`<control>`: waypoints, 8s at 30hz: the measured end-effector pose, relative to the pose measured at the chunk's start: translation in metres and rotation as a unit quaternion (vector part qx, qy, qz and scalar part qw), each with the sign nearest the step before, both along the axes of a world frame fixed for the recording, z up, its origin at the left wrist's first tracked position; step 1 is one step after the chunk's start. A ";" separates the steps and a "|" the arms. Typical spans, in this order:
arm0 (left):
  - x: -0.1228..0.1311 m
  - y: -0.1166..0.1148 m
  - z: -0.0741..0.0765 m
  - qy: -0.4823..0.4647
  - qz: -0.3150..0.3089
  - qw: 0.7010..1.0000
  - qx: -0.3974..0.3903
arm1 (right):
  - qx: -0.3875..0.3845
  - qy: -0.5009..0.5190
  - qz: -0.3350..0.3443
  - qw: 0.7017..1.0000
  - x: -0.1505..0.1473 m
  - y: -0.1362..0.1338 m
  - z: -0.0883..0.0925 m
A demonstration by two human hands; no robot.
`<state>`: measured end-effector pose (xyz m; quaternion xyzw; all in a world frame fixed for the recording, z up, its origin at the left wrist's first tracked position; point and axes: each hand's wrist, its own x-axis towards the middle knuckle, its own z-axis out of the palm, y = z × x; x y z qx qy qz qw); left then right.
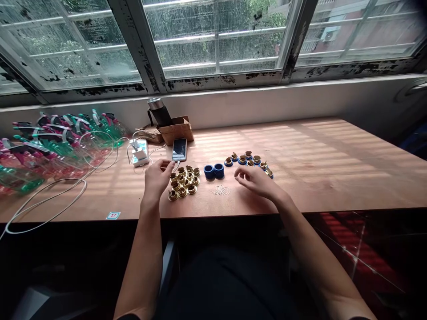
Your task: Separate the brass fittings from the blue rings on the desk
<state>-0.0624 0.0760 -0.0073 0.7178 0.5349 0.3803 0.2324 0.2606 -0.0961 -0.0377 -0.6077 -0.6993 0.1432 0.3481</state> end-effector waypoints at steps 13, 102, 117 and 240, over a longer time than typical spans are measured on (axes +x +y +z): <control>0.036 -0.039 0.022 -0.073 -0.080 0.993 0.046 | -0.124 -0.138 -0.280 0.942 0.071 -0.021 -0.014; 0.124 -0.084 -0.065 -0.132 -0.319 0.938 -0.035 | 0.178 0.073 0.015 0.981 -0.033 0.017 -0.032; 0.125 -0.083 -0.065 -0.131 -0.319 0.938 -0.043 | 0.158 0.060 0.010 0.986 -0.034 0.014 -0.028; 0.126 -0.083 -0.065 -0.179 -0.327 0.928 -0.004 | 0.218 0.089 0.001 0.972 -0.037 0.015 -0.026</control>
